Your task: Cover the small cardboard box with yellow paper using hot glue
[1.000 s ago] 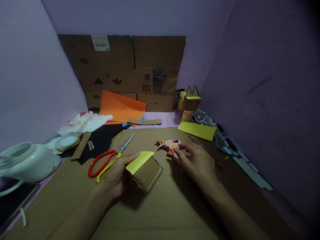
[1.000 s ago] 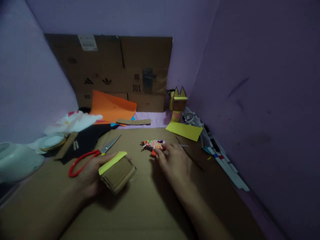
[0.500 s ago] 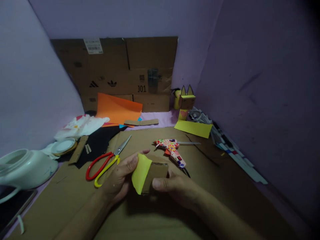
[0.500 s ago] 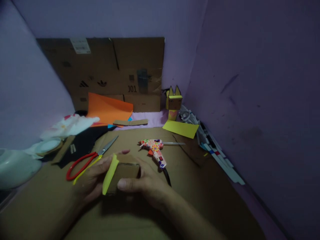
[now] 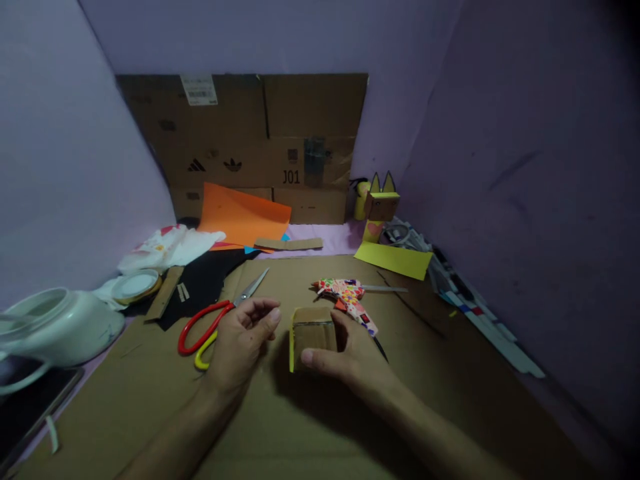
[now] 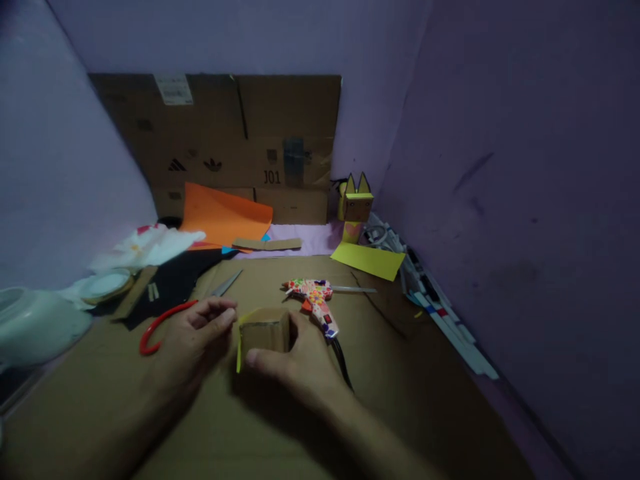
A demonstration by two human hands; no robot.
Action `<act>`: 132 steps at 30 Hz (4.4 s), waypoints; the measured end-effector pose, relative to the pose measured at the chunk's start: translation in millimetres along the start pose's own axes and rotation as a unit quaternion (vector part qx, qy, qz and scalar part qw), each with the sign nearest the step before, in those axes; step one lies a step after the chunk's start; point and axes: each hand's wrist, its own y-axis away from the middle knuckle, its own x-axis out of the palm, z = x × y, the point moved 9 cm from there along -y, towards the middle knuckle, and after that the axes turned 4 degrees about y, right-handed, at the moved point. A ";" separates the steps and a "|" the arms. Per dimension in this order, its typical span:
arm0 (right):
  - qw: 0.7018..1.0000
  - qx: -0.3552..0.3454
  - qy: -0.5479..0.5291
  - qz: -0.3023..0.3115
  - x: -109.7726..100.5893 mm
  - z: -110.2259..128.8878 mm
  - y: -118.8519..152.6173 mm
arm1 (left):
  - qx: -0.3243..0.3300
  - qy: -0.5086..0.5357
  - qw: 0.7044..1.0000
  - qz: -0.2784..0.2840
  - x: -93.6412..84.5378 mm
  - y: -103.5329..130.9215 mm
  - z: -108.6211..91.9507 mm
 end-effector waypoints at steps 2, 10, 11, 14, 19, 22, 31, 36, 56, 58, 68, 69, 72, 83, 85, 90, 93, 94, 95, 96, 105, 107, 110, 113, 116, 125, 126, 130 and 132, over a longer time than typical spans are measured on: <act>0.993 -0.027 0.093 -0.062 -14.6 6.6 1.3 | -0.013 -0.001 1.000 -0.019 -3.0 0.0 0.6; 0.802 -0.312 0.488 -0.147 -17.8 42.3 17.7 | -0.024 -0.026 0.998 -0.047 -10.6 -5.6 -9.9; 0.782 -0.326 0.512 -0.141 -14.0 40.7 18.3 | -0.025 -0.025 0.998 -0.047 -10.7 -6.2 -9.5; 0.727 -0.360 0.566 -0.145 -6.0 37.4 20.4 | -0.026 -0.027 0.998 -0.043 -9.5 -7.9 -9.0; 0.685 -0.377 0.608 -0.136 0.8 32.3 18.0 | 0.000 -0.036 0.999 -0.033 -7.7 -8.5 -16.0; 0.664 -0.377 0.632 -0.135 3.5 30.6 15.0 | 0.021 -0.044 0.999 -0.022 -6.3 -7.8 -19.6; 0.664 -0.351 0.657 -0.067 9.5 27.2 23.3 | 0.100 -0.105 0.989 -0.014 -3.4 -6.3 -25.6; 0.701 -0.345 0.622 -0.040 13.2 30.2 37.8 | 0.126 -0.127 0.984 -0.015 -3.4 -6.4 -28.9; 0.669 -0.382 0.632 -0.086 11.1 33.3 42.5 | 0.116 -0.137 0.984 -0.001 -0.2 -5.6 -23.1; 0.669 -0.386 0.630 -0.084 11.5 33.4 42.2 | 0.116 -0.142 0.983 -0.004 -0.6 -5.7 -22.9; 0.658 -0.393 0.635 -0.093 13.7 32.1 45.1 | 0.111 -0.144 0.983 -0.003 0.0 -6.5 -21.8; 0.658 -0.392 0.635 -0.095 13.8 32.3 45.8 | 0.111 -0.145 0.983 -0.003 -0.1 -6.7 -21.8; 0.656 -0.394 0.636 -0.101 15.1 33.2 47.3 | 0.113 -0.150 0.982 -0.001 0.2 -6.8 -22.2; 0.666 -0.399 0.619 -0.118 15.4 36.3 47.6 | 0.105 -0.159 0.982 0.004 0.8 -6.9 -21.2; 0.670 -0.397 0.616 -0.120 14.0 36.7 45.7 | 0.100 -0.160 0.982 0.005 0.6 -6.3 -20.7; 0.674 -0.392 0.615 -0.120 11.9 36.3 35.6 | 0.100 -0.151 0.983 0.002 0.8 -6.7 -19.2; 0.678 -0.383 0.615 -0.126 7.6 34.8 27.8 | 0.102 -0.148 0.984 0.000 1.3 -8.3 -18.3; 0.686 -0.378 0.609 -0.123 5.4 33.7 24.4 | 0.101 -0.147 0.984 -0.001 1.1 -8.7 -18.0; 0.697 -0.371 0.602 -0.116 2.9 32.3 20.3 | 0.100 -0.145 0.984 -0.003 0.7 -9.0 -17.7; 0.711 -0.359 0.595 -0.107 0.2 30.4 15.2 | 0.097 -0.144 0.985 -0.004 0.1 -9.2 -17.3; 0.906 -0.206 0.318 -0.189 -40.9 26.0 -5.3 | 0.082 -0.142 0.986 -0.006 -6.6 -7.5 -25.9; 0.936 -0.183 0.246 -0.176 -39.7 22.4 -3.4 | 0.076 -0.144 0.986 0.018 -3.7 -3.7 -31.0; 0.949 -0.206 0.201 -0.128 -28.4 26.6 0.2 | 0.039 -0.175 0.977 0.111 11.8 6.7 -28.8; 0.952 -0.246 0.158 -0.092 -21.3 32.9 3.7 | 0.074 -0.187 0.956 0.214 32.9 23.2 -30.9; 0.952 -0.268 0.130 -0.075 -19.0 34.0 6.3 | 0.102 -0.216 0.944 0.228 41.0 31.5 -27.2; 0.959 -0.275 0.058 -0.026 -7.9 28.8 6.6 | 0.259 -0.278 0.902 0.206 46.6 38.9 -32.3; 0.958 -0.278 0.061 -0.025 -7.5 29.7 6.9 | 0.262 -0.287 0.897 0.210 47.0 39.5 -31.7; 0.958 -0.274 0.081 -0.009 -6.4 30.2 6.6 | 0.280 -0.310 0.887 0.199 45.0 40.5 -33.4; 0.957 -0.275 0.094 -0.005 -6.3 29.8 6.7 | 0.282 -0.319 0.882 0.200 44.9 40.6 -33.5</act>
